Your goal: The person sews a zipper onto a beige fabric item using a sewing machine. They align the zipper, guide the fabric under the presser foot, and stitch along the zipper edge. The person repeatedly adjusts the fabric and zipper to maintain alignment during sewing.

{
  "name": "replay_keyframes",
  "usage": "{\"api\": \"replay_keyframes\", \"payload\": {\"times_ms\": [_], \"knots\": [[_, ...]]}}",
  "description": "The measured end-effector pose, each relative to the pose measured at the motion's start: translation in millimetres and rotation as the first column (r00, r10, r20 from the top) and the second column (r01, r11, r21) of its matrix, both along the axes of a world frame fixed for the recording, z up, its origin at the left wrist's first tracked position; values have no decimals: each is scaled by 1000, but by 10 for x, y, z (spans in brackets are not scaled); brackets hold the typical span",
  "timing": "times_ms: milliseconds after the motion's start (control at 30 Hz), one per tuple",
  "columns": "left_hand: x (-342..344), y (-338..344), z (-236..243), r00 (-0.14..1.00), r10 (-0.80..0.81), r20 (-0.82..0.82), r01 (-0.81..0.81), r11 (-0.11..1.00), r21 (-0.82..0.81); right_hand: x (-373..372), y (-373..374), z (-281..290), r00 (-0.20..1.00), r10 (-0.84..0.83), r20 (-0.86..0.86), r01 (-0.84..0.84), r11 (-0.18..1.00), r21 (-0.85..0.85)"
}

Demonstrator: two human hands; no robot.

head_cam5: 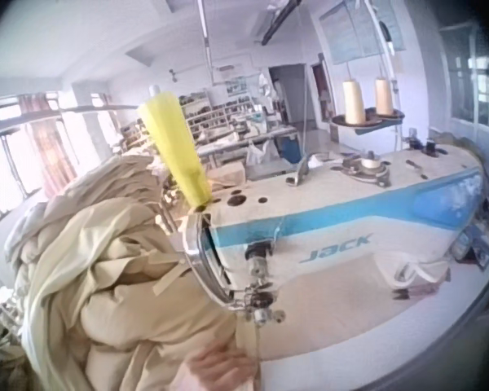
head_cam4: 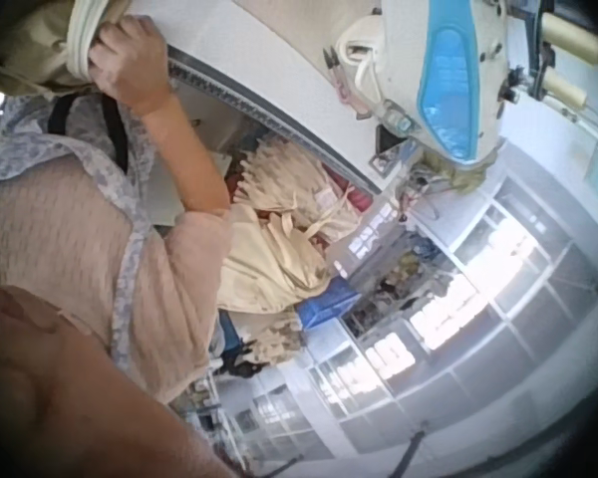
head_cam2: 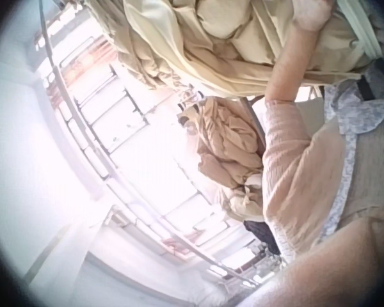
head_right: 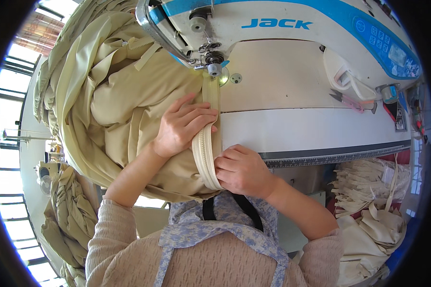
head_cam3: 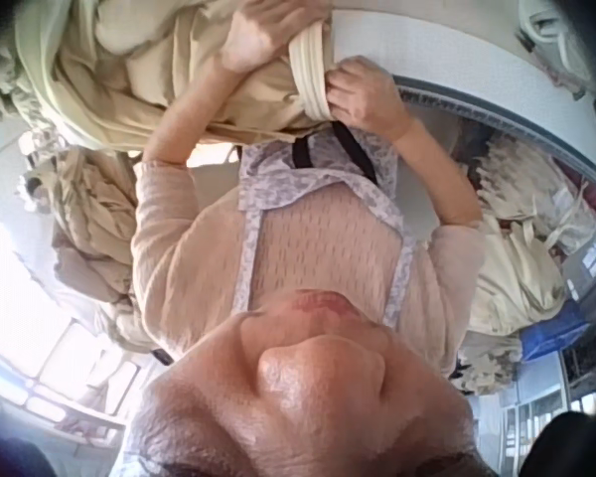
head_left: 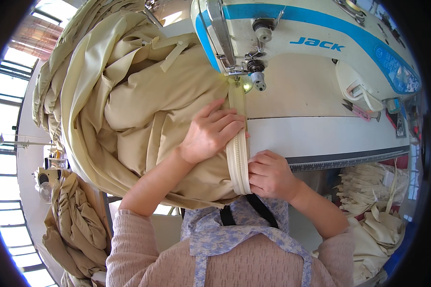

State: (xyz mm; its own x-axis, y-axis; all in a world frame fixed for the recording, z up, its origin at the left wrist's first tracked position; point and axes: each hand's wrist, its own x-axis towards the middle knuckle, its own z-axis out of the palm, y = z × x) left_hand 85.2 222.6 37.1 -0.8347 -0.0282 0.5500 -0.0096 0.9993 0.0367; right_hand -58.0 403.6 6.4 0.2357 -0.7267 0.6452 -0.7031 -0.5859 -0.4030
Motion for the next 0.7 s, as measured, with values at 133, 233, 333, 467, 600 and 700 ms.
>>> {"api": "replay_keyframes", "payload": {"times_ms": [133, 233, 333, 467, 600, 700], "knots": [[15, -47, -37, 1000, -15, 1, 15, 1000, -2, 48, -13, 33, 999, -41, -13, 41, 999, 11], [-1, -116, -76, 1000, -21, -7, 21, 999, -39, 44, -57, 97, 996, -69, -50, 71, 997, 33], [-49, -250, -97, 1000, -17, -14, 16, 997, -74, 20, -141, 130, 992, -99, -83, 106, 991, 85], [-188, -442, -112, 997, -54, -47, 50, 996, -71, -40, -308, 123, 989, -141, -35, 144, 981, 128], [-261, -637, -95, 993, -90, -70, 83, 991, -101, -5, -380, 184, 991, -125, -53, 131, 982, 138], [-157, -350, 51, 998, 16, 65, -12, 998, -65, 59, -203, 70, 985, -44, -165, 51, 998, 41]]}}
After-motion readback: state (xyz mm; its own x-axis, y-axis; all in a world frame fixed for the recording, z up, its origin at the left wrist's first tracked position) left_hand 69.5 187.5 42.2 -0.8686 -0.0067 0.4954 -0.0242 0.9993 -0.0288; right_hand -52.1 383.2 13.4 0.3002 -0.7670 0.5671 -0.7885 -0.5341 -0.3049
